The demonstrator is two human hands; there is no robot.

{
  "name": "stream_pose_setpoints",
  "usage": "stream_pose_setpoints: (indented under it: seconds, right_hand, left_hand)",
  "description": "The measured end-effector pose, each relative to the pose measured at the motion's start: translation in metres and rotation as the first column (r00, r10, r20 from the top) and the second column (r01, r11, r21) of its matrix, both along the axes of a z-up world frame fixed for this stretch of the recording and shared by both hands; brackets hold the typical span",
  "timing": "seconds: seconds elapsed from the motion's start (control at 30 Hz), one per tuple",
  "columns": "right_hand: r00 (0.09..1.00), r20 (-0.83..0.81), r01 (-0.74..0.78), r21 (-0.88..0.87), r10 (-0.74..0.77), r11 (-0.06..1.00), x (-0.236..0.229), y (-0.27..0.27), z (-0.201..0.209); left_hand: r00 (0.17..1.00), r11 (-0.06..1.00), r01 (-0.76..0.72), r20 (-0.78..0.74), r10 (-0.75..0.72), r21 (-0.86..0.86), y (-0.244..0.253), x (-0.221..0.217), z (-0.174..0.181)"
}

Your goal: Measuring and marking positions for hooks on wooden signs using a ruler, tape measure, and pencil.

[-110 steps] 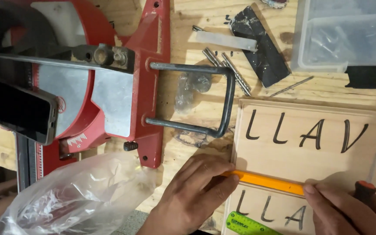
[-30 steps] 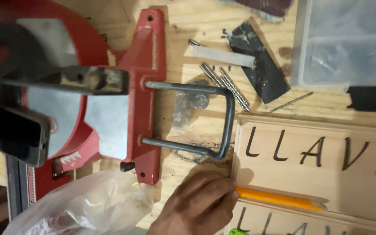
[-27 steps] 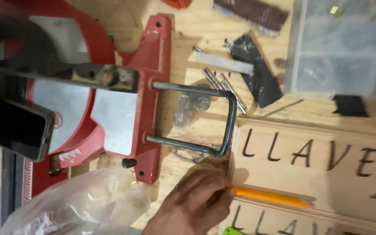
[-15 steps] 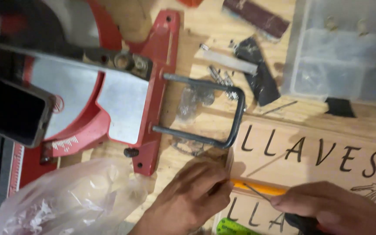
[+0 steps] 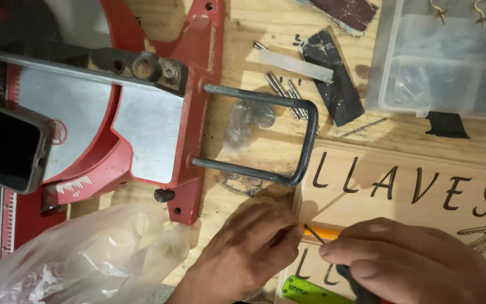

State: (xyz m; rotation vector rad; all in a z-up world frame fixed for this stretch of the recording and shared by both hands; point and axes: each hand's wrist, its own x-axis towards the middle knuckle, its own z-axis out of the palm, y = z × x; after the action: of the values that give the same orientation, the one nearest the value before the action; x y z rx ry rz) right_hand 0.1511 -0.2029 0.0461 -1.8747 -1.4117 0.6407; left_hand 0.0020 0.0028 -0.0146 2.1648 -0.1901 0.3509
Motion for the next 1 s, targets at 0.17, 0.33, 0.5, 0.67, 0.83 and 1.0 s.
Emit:
stream_pose_setpoints:
  seconds: [0.17, 0.33, 0.5, 0.67, 0.83, 1.0]
  right_hand:
    - [0.962, 0.106, -0.252, -0.009, 0.252, 0.968, 0.007, -0.006, -0.018]
    - [0.881, 0.264, -0.425, 0.078, 0.392, 0.902, 0.013, 0.015, -0.013]
    - [0.92, 0.142, -0.353, -0.098, 0.364, 0.93, 0.008, 0.0, -0.016]
    - [0.909, 0.205, -0.366, -0.024, 0.363, 0.93, 0.008, 0.006, -0.019]
    - [0.905, 0.271, -0.317, -0.084, 0.328, 0.945, 0.003, -0.002, -0.02]
    - [0.966, 0.178, -0.162, -0.16, 0.19, 0.974, -0.009, -0.004, -0.017]
  left_hand:
    - [1.0, 1.0, 0.006, -0.001, -0.006, -0.001, 0.001, 0.0, 0.0]
    - [0.99, 0.997, 0.069, -0.122, -0.074, -0.047, 0.005, -0.004, 0.007]
    - [0.994, 0.996, 0.061, -0.089, -0.067, -0.07, 0.007, -0.001, 0.009]
    - [0.999, 0.999, 0.041, -0.027, -0.042, -0.035, 0.006, 0.0, 0.005]
    - [0.997, 0.997, 0.054, -0.056, -0.057, -0.053, 0.006, -0.002, 0.006]
    - [0.998, 0.997, 0.039, -0.047, -0.042, -0.074, 0.005, -0.003, 0.006]
